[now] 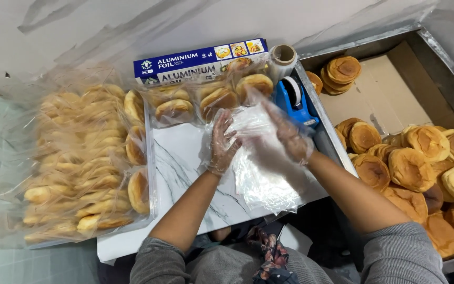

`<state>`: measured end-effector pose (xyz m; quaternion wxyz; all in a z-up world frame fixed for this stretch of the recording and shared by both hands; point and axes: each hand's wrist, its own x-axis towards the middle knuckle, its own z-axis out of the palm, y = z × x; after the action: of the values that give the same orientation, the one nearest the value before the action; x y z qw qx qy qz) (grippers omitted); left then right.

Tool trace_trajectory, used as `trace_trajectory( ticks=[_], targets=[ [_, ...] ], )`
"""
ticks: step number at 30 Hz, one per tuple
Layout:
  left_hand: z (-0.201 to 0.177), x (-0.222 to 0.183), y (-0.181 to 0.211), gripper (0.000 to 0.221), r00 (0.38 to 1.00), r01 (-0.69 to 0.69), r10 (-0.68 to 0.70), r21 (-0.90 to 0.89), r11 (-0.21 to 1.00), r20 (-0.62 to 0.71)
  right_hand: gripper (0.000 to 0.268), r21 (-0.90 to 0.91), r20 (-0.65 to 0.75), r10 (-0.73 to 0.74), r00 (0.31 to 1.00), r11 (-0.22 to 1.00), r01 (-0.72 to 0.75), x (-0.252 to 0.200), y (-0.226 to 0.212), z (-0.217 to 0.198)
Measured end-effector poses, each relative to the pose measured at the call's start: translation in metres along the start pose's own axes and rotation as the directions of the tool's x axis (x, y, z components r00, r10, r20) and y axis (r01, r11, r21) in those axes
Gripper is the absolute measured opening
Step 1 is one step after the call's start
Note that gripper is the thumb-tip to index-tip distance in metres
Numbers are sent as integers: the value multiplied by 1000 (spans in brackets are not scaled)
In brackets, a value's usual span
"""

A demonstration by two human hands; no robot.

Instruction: The person is individually wrapping bread buns by placing them into plastic bags at a packaging station.

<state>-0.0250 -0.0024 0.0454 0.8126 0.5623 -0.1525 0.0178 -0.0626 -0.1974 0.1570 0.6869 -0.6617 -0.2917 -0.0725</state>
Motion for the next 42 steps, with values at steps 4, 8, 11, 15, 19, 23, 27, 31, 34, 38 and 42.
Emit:
trace_trajectory(
  ticks=[4, 8, 11, 15, 19, 23, 27, 31, 34, 38, 42],
  targets=[
    [-16, 29, -61, 98, 895, -446, 411, 321, 835, 174, 74, -613, 266, 180, 947, 790, 22, -41, 69, -10],
    [-14, 42, -99, 93, 554, -819, 749, 399, 412, 364, 45, -579, 396, 345, 851, 813, -60, -48, 73, 17],
    [-37, 41, -197, 153, 908, -143, 277, -387, 911, 315, 58, -713, 376, 213, 902, 687, 136, -94, 196, -10],
    [-20, 24, -90, 158, 869, -136, 296, -383, 914, 398, 79, -842, 404, 1, 915, 392, 371, -110, 236, -10],
    [3, 0, -45, 175, 894, -179, 234, -174, 968, 382, 79, -911, 399, 208, 893, 200, 360, -54, 81, 25],
    [22, 9, -70, 153, 703, -704, 668, 112, 701, 244, 82, -678, 483, 133, 866, 682, 273, -70, 133, -6],
    [3, 6, -99, 184, 882, -333, 370, -169, 928, 294, 77, -652, 340, -396, 853, 555, 517, -121, 366, -51],
    [14, 1, -112, 165, 817, -527, 536, -104, 844, 212, 107, -778, 418, -23, 908, 507, 371, -144, 319, -40],
    [15, -8, -105, 175, 889, -282, 330, -188, 941, 318, 102, -778, 400, -63, 914, 503, 375, -74, 167, -1],
    [29, -12, -67, 147, 874, -201, 252, -162, 966, 415, 95, -731, 424, -320, 847, 432, 529, -36, 66, 14],
    [30, -16, -31, 127, 856, -146, 192, -132, 980, 480, 107, -566, 334, -395, 856, 642, 517, -28, 57, 12]
  ],
)
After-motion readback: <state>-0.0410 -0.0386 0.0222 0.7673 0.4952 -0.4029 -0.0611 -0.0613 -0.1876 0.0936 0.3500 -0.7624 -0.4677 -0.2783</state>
